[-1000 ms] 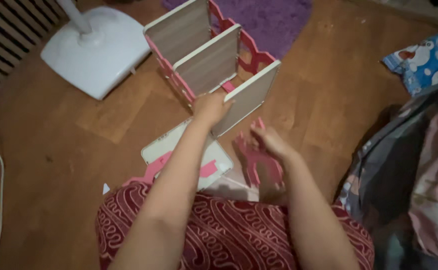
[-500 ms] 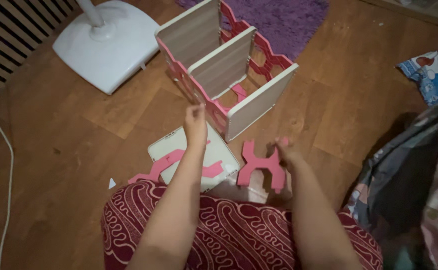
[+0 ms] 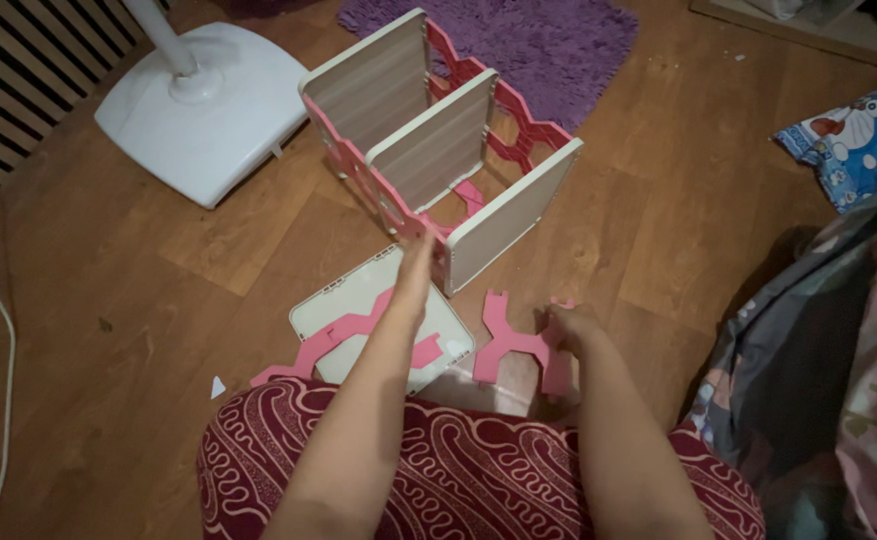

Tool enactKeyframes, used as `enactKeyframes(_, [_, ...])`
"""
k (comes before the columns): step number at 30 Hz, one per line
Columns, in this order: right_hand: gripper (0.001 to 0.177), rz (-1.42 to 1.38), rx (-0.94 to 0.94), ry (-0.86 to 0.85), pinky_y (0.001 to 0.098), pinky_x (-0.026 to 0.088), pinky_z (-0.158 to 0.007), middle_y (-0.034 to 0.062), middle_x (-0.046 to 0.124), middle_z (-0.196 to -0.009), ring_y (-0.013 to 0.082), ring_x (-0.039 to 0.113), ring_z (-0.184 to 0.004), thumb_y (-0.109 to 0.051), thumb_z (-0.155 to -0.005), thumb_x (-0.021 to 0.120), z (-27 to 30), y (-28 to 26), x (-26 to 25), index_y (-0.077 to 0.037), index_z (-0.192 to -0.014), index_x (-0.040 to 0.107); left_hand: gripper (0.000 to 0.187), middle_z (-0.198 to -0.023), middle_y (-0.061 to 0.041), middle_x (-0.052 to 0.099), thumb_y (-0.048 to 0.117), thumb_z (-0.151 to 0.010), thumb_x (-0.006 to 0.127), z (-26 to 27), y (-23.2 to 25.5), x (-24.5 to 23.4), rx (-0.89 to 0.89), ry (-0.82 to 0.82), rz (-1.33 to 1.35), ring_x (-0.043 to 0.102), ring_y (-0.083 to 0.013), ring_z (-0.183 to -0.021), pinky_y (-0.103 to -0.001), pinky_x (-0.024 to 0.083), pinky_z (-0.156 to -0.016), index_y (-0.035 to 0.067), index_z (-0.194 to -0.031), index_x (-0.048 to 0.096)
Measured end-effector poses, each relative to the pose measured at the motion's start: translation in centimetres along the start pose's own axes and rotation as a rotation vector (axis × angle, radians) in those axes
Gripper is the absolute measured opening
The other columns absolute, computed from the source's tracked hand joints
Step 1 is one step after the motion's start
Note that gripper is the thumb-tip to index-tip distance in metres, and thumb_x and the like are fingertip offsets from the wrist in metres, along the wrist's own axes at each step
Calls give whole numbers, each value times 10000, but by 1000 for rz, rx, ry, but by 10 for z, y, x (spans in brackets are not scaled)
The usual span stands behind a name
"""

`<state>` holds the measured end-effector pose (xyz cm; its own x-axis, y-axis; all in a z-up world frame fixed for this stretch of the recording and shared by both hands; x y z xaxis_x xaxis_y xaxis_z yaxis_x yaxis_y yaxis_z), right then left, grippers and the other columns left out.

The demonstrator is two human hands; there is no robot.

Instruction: The person disassembles a small plastic storage unit by hand, removing pink interlocking connectors and separating the white shelves. The parts are laid out on the floor.

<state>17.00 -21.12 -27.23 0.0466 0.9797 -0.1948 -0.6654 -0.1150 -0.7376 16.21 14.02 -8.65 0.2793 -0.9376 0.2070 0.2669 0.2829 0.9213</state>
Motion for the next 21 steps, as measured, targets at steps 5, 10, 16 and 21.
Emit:
enactKeyframes(5, [429,386,-227,-61,479,550,-737,225,652,-1067,347,650,-914,-298,-916,677,2,-29,17,36,-1176,612,452,-1104,-18,649,469,-975,577,12,20,22,130,-34,38,593,-127,-1019,-276,467,-884,95,-1221,642])
enactKeyframes(10, [491,220,-759,311,465,419,-1102,273,535,-1391,395,514,-1322,-235,-898,724,80,-148,10,11,-1292,565,346,-904,-9,539,381,-989,698,19,51,18,216,9,42,507,-141,-840,-313,426,-755,43,-999,621])
enactKeyframes(16, [303,300,-1287,406,482,366,-1208,209,511,-1510,410,473,-1432,-140,-1017,645,265,-252,26,-53,-1307,620,305,-758,42,551,364,-901,706,44,108,24,289,98,-29,504,-95,-712,-305,411,-652,72,-833,649])
enactKeyframes(21, [376,434,-1423,341,505,352,-1191,190,531,-1491,417,470,-1414,-176,-989,686,326,-282,44,-56,-1337,611,484,-745,-122,658,510,-808,735,63,163,41,393,242,-546,632,-258,-697,-424,484,-657,27,-827,704])
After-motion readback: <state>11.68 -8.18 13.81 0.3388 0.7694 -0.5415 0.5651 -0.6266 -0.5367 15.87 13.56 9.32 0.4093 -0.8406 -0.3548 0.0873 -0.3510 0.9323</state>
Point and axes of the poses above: each hand's wrist, its own z-axis away from the middle knuckle, its own x-axis out of the palm, y = z × x, the point moved 8 cm from there along -z, towards the middle knuckle
